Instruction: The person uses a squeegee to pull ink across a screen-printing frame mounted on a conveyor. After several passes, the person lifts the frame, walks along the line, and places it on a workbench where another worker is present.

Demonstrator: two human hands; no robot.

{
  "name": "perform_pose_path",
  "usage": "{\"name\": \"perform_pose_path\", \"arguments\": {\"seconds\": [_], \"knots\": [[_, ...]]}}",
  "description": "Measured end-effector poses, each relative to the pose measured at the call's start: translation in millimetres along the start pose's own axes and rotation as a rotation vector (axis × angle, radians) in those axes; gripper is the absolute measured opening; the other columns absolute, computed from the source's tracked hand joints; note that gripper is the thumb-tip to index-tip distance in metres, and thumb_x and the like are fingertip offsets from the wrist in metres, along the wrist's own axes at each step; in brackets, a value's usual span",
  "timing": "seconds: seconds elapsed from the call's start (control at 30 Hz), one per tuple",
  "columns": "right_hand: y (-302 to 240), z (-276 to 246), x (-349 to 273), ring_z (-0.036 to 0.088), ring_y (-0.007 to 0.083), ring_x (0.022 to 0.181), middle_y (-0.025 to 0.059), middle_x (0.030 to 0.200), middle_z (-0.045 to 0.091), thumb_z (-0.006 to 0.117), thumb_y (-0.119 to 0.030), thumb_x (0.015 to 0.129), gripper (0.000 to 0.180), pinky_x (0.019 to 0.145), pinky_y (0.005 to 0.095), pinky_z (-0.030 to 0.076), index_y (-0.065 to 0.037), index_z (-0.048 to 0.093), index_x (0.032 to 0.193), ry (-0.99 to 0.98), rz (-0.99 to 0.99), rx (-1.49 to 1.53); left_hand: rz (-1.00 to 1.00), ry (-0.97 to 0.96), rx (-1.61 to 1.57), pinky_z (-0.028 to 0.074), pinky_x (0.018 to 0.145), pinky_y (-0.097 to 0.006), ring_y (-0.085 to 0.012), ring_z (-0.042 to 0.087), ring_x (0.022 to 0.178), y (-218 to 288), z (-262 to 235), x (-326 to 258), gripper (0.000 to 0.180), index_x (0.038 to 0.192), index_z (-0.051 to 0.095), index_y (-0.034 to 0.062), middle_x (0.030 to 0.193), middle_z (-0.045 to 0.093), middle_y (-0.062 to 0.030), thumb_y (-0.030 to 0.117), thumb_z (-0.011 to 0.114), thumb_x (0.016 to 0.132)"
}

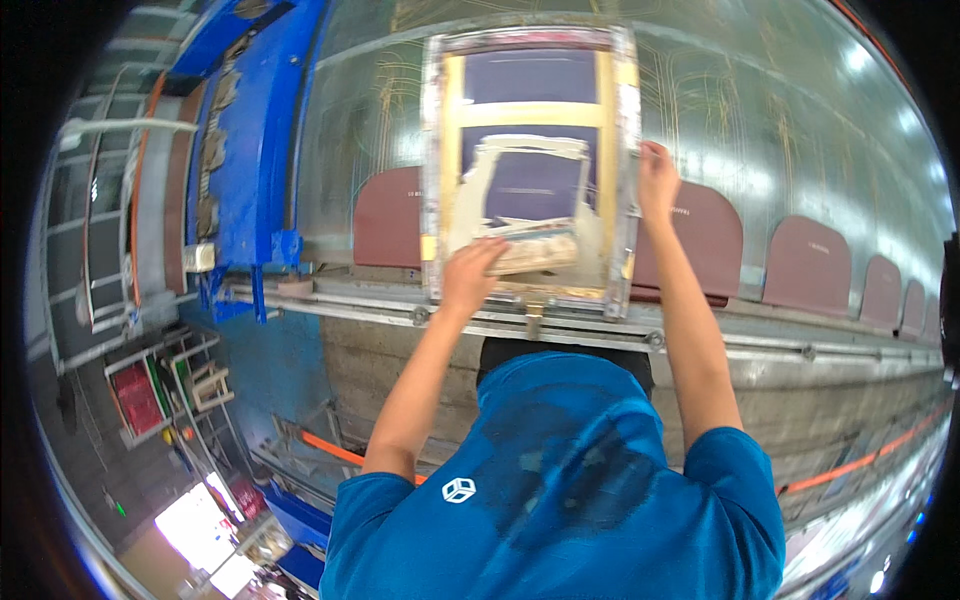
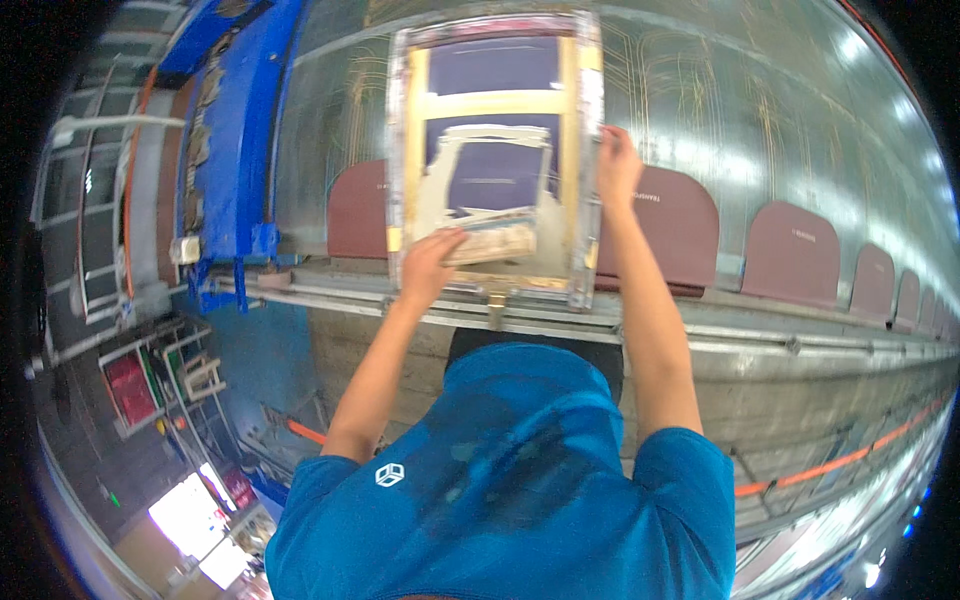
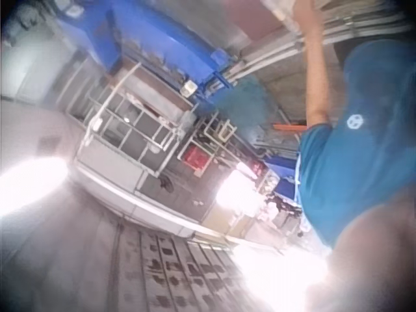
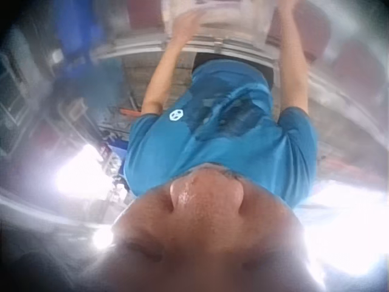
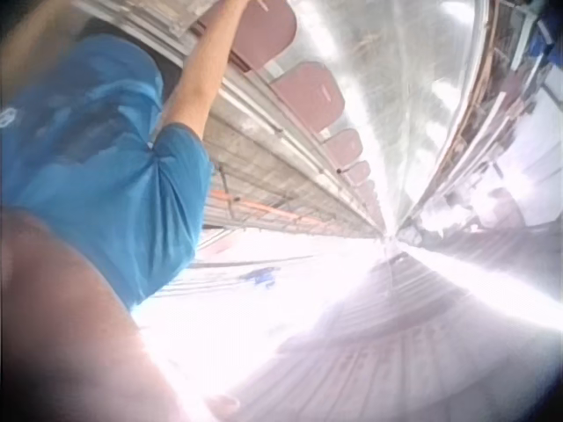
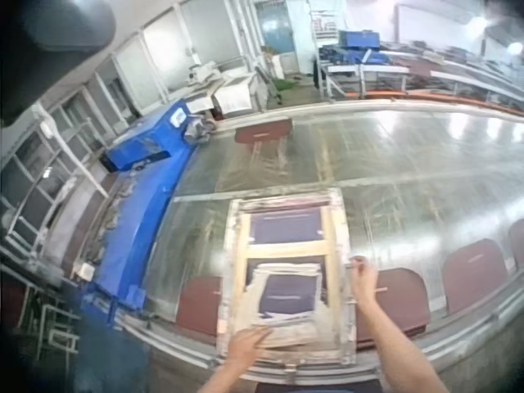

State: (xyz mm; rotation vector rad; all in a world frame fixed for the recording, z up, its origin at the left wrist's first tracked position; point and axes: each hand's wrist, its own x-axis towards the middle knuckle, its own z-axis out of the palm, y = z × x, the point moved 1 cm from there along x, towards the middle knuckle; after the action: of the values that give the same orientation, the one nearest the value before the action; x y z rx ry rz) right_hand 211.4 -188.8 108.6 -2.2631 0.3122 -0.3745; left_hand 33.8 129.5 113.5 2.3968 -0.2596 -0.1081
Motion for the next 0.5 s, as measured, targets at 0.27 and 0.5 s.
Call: {"name": "perform_pose_path", "arguments": {"seconds": [0.27,0.5], "knots": [[-150.6,120.9,-57.4,0.063,0.0379,0.068,0.0213,0.076,0.066,0.060,-0.021,0.098,0.018,0.063,0.0449,0.049,-0.006,0.067,0.105,-0.262,0.040,0.461,-0.300,0.051,0.273,0.045,0.105,-0.041,-0.0295,0.059,0.124,10.5,-165.4,-76.8,0.066,0.127,0.067,0.0127,0.129,0.066,-0.0069,-0.008,0.069,0.064],[-161.6,119.1,-59.7,0.053,0.0321,0.052,0.0191,0.059,0.056,0.058,-0.019,0.099,0.017,0.056,0.0437,0.040,-0.005,0.066,0.106,-0.332,0.118,0.426,-0.224,0.078,0.368,0.046,0.101,-0.040,-0.0292,0.061,0.121,6.8,-174.8,-89.5,0.062,0.122,0.070,0.0103,0.126,0.068,-0.0089,-0.011,0.065,0.064]]}}
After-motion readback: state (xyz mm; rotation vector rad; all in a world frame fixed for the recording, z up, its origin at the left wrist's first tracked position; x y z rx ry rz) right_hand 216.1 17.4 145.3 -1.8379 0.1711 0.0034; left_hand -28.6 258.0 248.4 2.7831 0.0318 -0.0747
